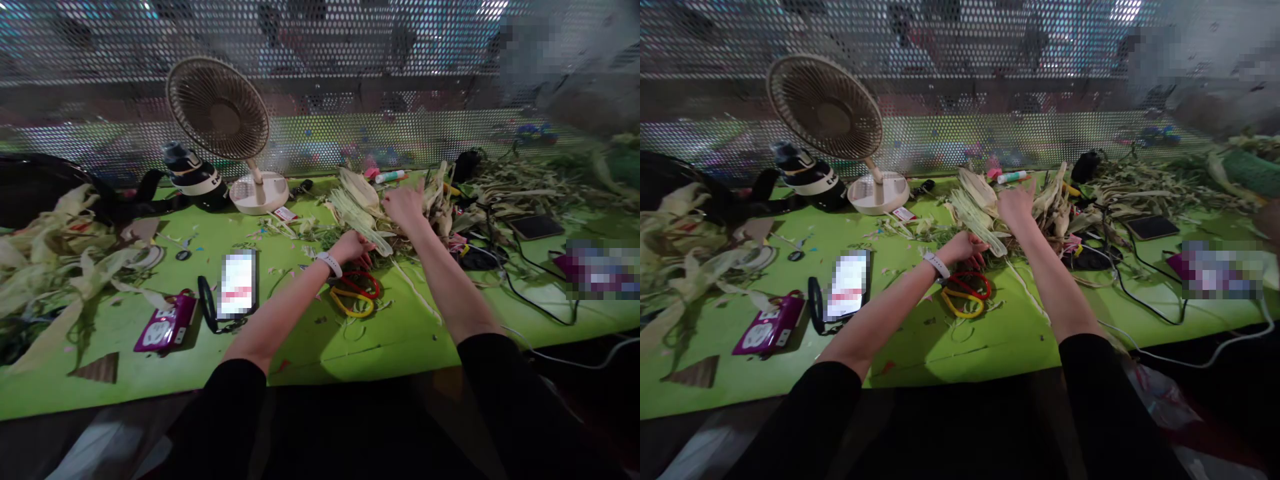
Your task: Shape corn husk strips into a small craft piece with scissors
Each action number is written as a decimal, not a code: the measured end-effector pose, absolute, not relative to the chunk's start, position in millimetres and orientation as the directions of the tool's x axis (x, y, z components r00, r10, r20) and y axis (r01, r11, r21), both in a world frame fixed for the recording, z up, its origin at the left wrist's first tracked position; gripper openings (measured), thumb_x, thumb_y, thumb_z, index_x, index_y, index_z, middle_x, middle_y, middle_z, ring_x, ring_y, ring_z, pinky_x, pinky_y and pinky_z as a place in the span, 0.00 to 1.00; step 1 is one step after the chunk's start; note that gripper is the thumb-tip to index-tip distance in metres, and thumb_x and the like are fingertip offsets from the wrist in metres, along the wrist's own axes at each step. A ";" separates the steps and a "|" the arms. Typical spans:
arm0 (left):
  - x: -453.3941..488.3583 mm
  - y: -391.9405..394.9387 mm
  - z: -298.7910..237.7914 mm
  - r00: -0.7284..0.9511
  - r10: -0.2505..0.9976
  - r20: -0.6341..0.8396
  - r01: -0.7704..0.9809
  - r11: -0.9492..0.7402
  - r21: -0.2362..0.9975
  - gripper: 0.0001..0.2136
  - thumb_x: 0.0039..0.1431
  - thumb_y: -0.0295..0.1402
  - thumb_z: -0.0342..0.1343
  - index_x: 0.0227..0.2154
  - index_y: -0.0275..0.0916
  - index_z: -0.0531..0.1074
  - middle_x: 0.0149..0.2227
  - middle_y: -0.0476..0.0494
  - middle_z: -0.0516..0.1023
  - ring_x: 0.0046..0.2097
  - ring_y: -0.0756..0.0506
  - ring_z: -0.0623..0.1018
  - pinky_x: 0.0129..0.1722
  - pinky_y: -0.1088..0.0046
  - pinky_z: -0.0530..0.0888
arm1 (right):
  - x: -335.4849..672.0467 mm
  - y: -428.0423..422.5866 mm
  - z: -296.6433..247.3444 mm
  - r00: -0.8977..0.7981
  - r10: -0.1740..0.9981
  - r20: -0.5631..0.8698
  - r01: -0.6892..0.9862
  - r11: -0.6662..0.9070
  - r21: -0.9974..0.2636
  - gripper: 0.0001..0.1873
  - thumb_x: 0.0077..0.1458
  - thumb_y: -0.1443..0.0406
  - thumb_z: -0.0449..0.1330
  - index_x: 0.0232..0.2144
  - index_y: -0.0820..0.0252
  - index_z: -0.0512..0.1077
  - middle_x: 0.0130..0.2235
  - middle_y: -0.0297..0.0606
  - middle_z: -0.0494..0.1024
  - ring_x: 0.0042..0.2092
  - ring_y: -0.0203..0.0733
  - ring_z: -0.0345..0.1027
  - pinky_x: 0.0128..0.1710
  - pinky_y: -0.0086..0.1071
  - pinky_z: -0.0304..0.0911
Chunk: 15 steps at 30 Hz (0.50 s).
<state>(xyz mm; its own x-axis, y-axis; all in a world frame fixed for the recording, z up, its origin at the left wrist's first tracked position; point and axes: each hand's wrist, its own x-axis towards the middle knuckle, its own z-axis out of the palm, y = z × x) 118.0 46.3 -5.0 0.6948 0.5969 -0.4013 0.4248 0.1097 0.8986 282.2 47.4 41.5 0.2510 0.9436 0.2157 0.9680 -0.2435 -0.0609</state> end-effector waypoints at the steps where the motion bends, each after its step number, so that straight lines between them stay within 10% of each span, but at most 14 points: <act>1: 118.0 44.7 -3.0 0.718 0.571 -0.397 0.493 -0.016 0.870 0.17 0.59 0.41 0.58 0.19 0.37 0.70 0.18 0.42 0.76 0.22 0.46 0.76 0.24 0.71 0.73 | 275.3 54.1 41.0 0.223 0.957 0.186 0.975 -0.218 -0.048 0.15 0.59 0.64 0.54 0.38 0.65 0.80 0.41 0.54 0.81 0.52 0.61 0.69 0.55 0.54 0.56; 6: 111.5 38.6 6.4 0.631 0.776 0.018 0.649 -0.540 0.536 0.12 0.63 0.33 0.52 0.40 0.32 0.77 0.43 0.29 0.79 0.50 0.35 0.78 0.50 0.59 0.72 | 251.2 75.1 30.0 0.173 0.984 -0.042 0.983 -0.175 -0.048 0.19 0.54 0.58 0.59 0.43 0.64 0.79 0.46 0.56 0.80 0.50 0.58 0.73 0.45 0.41 0.65; 9: 109.2 41.7 -4.5 0.733 0.669 0.125 0.604 -0.724 0.334 0.18 0.60 0.31 0.55 0.53 0.36 0.72 0.53 0.32 0.75 0.56 0.37 0.74 0.54 0.63 0.70 | 255.2 77.5 19.2 0.185 0.983 -0.007 0.980 -0.185 -0.067 0.16 0.54 0.63 0.57 0.42 0.61 0.79 0.46 0.53 0.81 0.48 0.55 0.74 0.43 0.38 0.65; 15: 108.4 82.2 -22.6 0.738 0.674 -0.009 0.504 -0.543 0.671 0.14 0.54 0.33 0.59 0.44 0.38 0.79 0.42 0.41 0.82 0.45 0.41 0.79 0.47 0.69 0.73 | 288.7 80.5 -0.4 0.204 0.974 0.096 0.910 -0.152 -0.386 0.13 0.51 0.64 0.55 0.29 0.61 0.80 0.30 0.37 0.80 0.36 0.43 0.72 0.32 0.29 0.58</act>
